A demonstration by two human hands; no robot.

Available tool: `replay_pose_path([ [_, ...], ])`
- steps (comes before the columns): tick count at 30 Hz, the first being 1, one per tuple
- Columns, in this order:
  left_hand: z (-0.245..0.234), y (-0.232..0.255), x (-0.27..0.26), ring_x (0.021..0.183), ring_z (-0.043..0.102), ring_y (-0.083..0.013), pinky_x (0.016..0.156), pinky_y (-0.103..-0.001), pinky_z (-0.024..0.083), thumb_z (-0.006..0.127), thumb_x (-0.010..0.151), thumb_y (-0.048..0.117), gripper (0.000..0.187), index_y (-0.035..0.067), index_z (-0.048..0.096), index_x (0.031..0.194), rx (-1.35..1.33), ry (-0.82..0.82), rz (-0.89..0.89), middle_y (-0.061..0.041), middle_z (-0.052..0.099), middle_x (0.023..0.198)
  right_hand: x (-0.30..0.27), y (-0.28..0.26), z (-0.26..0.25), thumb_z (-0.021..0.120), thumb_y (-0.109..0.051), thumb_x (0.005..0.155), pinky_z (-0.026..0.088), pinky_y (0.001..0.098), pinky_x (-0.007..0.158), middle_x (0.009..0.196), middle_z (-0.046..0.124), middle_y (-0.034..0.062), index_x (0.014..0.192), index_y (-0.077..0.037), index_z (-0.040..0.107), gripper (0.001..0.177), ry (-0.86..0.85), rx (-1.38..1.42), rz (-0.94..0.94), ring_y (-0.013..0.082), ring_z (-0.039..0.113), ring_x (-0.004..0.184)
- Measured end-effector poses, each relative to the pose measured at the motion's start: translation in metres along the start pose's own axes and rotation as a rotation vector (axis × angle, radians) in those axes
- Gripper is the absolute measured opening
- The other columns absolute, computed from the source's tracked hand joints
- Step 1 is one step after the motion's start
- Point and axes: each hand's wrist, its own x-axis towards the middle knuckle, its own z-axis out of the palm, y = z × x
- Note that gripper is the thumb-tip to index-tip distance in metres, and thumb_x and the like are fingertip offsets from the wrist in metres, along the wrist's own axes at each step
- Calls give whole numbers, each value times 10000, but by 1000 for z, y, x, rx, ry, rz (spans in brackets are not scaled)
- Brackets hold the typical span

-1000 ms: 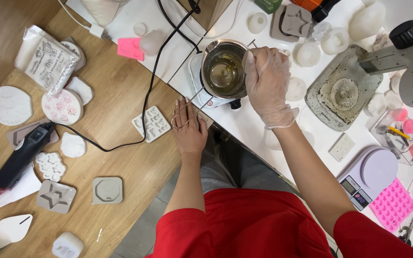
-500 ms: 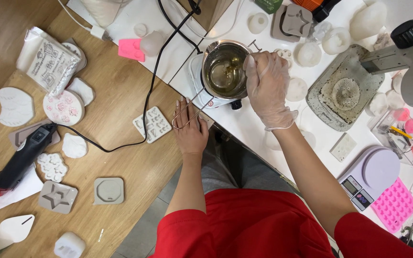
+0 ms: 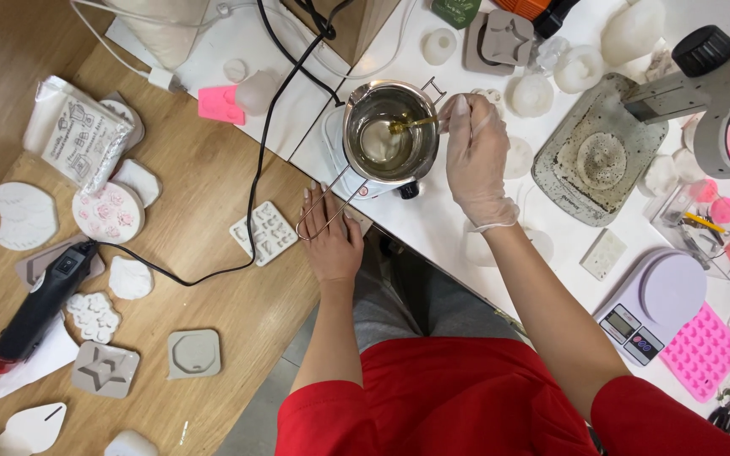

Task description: Stirring melted wax in a pot on a heating plate and checking its temperature.

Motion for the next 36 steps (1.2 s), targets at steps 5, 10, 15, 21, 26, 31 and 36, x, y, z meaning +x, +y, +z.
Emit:
replay_pose_path([
  [5, -1, 1, 0, 1456, 423, -278, 1194, -418, 314, 563, 911, 205, 576, 58, 518, 1466, 14, -17, 3, -146, 460, 1559, -5, 0, 4, 356, -326, 1157, 520, 384, 849, 845, 686, 60, 966, -106, 625, 397, -45, 198, 105, 217, 672, 815],
  [10, -1, 1, -1, 1448, 435, -284, 1187, -419, 325, 574, 899, 194, 558, 51, 544, 1437, 17, -14, 4, -155, 480, 1539, -5, 13, -3, 350, -312, 1166, 479, 444, 882, 794, 646, 32, 950, -143, 596, 369, -55, -16, 133, 281, 670, 822],
  [15, -2, 3, 1, 1445, 436, -278, 1182, -417, 338, 569, 909, 198, 545, 59, 549, 1436, 23, 5, 10, -146, 492, 1527, -2, -1, 3, 370, -316, 1142, 530, 384, 853, 749, 663, 30, 962, -148, 639, 365, -29, 164, 243, 224, 680, 792],
  [21, -4, 3, 3, 1432, 452, -280, 1179, -416, 344, 568, 903, 204, 556, 62, 547, 1440, 26, 16, 12, -146, 495, 1523, -7, 2, -3, 381, -323, 1143, 528, 352, 775, 704, 633, 45, 938, -147, 657, 386, -35, 184, 281, 193, 628, 738],
  [26, -5, 6, 2, 1416, 469, -268, 1168, -402, 361, 561, 922, 205, 539, 67, 553, 1443, 28, 22, 20, -133, 508, 1511, -1, -7, 0, 354, -341, 1144, 545, 353, 776, 734, 655, 46, 963, -129, 666, 418, 34, 253, 285, 183, 635, 737],
  [31, -5, 6, 2, 1409, 477, -277, 1156, -407, 366, 558, 916, 208, 558, 67, 541, 1455, 28, 24, 16, -140, 508, 1512, -11, 5, -1, 416, -279, 1147, 530, 396, 805, 725, 660, 82, 907, -135, 647, 363, -38, 140, 185, 282, 664, 775],
  [36, -2, 4, 0, 1410, 475, -274, 1154, -407, 369, 558, 922, 216, 558, 71, 540, 1461, 51, 17, 16, -135, 502, 1522, -4, -3, -3, 385, -243, 1150, 544, 400, 830, 799, 678, 74, 961, -113, 642, 345, 11, 183, 217, 246, 672, 810],
])
